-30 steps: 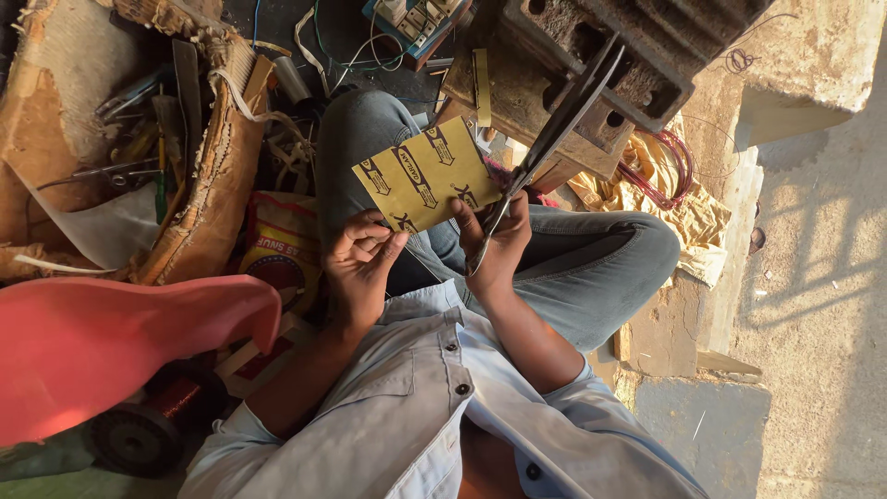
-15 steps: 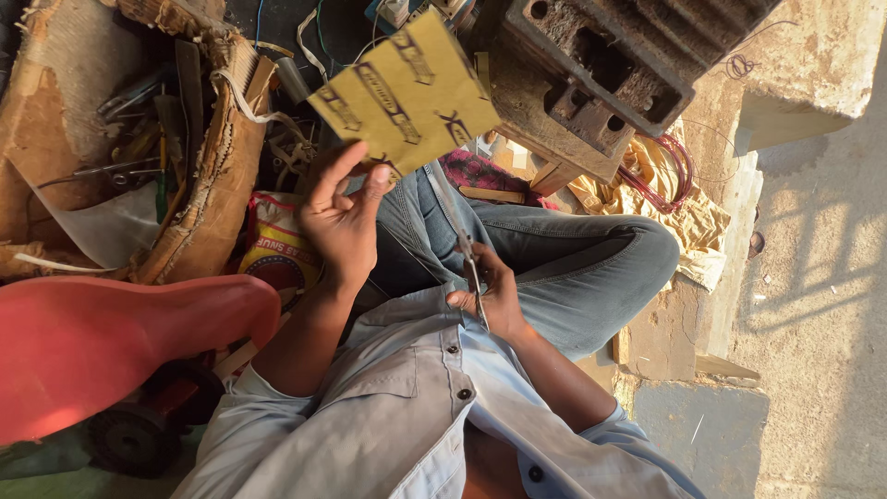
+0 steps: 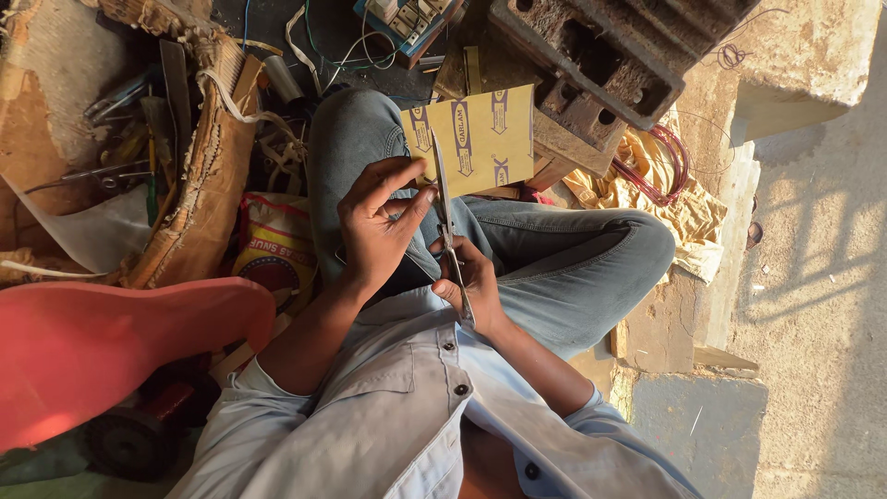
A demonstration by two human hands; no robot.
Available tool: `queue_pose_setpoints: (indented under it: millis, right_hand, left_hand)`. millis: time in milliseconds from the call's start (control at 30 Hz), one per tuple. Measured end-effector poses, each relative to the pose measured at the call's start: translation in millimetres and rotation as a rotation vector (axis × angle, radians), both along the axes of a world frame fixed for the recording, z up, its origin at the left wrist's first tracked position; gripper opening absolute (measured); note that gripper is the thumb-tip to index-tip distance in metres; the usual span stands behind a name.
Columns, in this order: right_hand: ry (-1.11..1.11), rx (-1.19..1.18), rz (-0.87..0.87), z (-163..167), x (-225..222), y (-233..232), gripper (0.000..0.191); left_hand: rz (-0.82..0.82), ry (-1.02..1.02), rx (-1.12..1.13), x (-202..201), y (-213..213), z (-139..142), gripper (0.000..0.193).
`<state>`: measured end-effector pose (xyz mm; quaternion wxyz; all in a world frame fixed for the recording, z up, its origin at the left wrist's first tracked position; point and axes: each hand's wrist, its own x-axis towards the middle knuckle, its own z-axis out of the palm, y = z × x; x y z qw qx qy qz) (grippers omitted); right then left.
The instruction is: The person sits on the ground and works on an electrical motor stator. They use a hammer to tap the stator, then use their hands to arrange copper windings inside the slots. Later, they use scissors to cut strips of cardboard and insert them into the stator slots as insulation.
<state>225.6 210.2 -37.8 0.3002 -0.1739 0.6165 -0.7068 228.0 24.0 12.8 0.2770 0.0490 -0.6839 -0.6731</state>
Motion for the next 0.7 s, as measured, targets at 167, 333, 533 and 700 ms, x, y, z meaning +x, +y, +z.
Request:
queue_pose_setpoints:
  millis: [167, 333, 533, 700]
  right_hand:
    - [0.002, 0.0, -0.012, 0.6, 1.2, -0.7, 0.072]
    - [0.005, 0.0, -0.022, -1.9, 3.0, -0.8, 0.07]
    - [0.031, -0.001, -0.024, -4.7, 3.4, -0.5, 0.073]
    - [0.015, 0.002, -0.041, -9.1, 5.0, 0.1, 0.078]
  left_hand:
    - [-0.026, -0.004, -0.01, 0.3, -1.9, -0.4, 0.037]
    - [-0.02, -0.021, -0.016, 0.2, -2.2, -2.5, 0.038]
    - [-0.049, -0.023, -0.037, -0.1, -3.1, -2.5, 0.037]
    - [-0.043, -0.031, -0.052, -0.5, -2.7, -0.4, 0.037]
